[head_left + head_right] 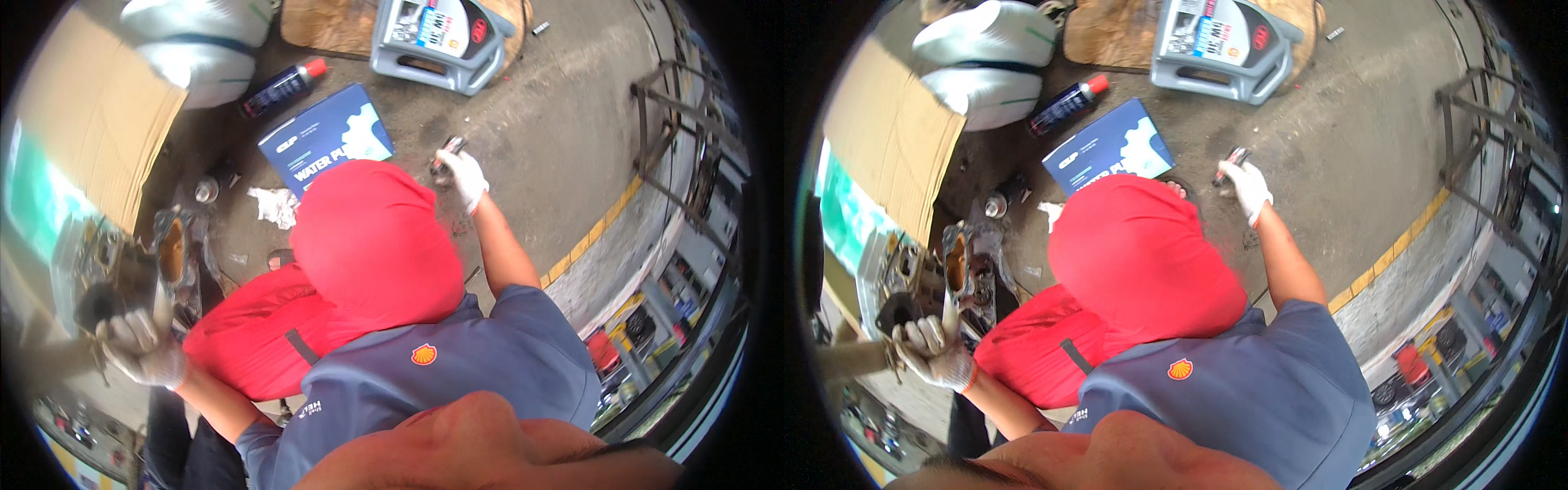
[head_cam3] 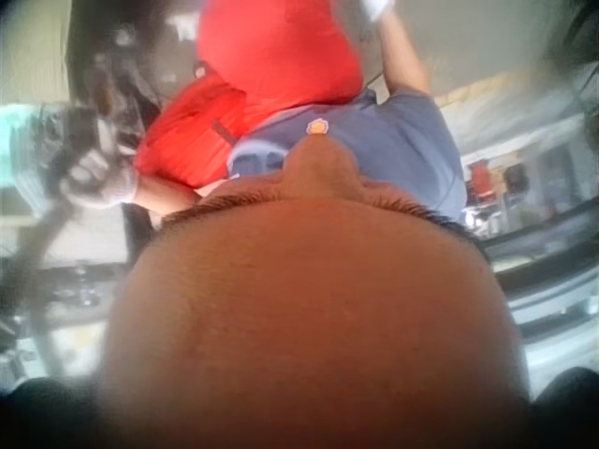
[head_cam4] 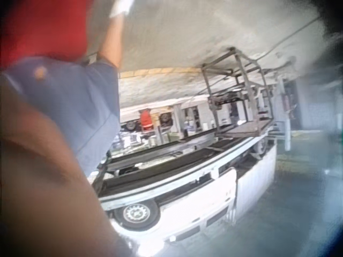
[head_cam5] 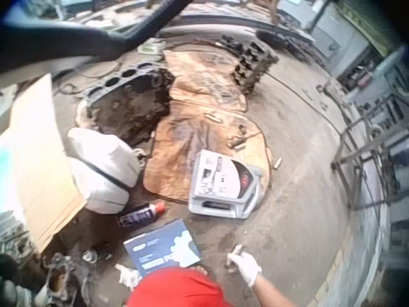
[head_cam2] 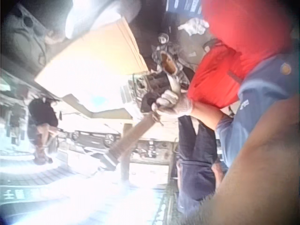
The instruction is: The person is cleaning engine parts using a cloth and a container of small metal pieces. They wipe the parts and handle the metal pieces, organizing them in a container.
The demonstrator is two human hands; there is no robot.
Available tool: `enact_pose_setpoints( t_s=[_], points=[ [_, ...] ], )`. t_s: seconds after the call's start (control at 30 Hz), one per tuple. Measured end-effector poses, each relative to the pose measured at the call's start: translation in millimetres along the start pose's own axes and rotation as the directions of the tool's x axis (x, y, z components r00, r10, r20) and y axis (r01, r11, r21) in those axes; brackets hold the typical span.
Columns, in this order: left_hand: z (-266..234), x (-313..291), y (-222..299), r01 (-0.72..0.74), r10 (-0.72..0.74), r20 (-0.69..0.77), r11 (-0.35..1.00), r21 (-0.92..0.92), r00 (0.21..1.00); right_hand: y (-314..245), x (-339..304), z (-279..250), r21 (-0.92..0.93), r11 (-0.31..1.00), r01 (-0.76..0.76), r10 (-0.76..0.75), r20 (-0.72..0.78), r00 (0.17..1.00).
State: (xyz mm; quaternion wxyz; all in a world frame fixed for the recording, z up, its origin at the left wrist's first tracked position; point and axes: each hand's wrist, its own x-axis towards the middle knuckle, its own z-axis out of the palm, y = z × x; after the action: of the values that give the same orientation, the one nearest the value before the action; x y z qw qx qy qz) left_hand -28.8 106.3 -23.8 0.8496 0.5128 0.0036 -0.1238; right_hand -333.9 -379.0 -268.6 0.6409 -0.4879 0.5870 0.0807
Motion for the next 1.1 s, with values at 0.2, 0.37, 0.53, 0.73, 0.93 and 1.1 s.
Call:
enact_pose_setpoints(
  t_s=[0.2,0.37,0.53,0.73,0.93,1.1],
  points=[
    [-11,-9,11,-0.018,0.021,-0.068,0.999,0.044,0.997,21,35,-32,-0.246,0.969,0.007,0.011,0.071,0.997],
    [-21,-25,12,0.003,0.001,-0.119,0.999,0.037,0.993,5,53,-43,-0.777,0.621,0.102,-0.168,-0.005,0.986],
    [-4,-42,16,-0.194,0.168,-0.263,0.978,-0.074,0.950,-67,45,-7,-0.665,0.636,0.391,-0.408,0.141,0.902],
    [6,-78,35,-0.336,0.328,-0.167,0.941,-0.025,0.930,-202,-7,83,-0.258,0.730,0.633,-0.483,0.461,0.745],
    [28,-77,43,-0.433,0.404,-0.206,0.892,-0.127,0.891,-285,-173,260,0.035,0.006,0.999,-0.030,0.999,-0.034],
    [51,-79,40,-0.489,0.428,-0.248,0.816,-0.308,0.869,-254,-257,326,-0.184,0.165,0.969,0.423,0.901,0.099]
  ],
)
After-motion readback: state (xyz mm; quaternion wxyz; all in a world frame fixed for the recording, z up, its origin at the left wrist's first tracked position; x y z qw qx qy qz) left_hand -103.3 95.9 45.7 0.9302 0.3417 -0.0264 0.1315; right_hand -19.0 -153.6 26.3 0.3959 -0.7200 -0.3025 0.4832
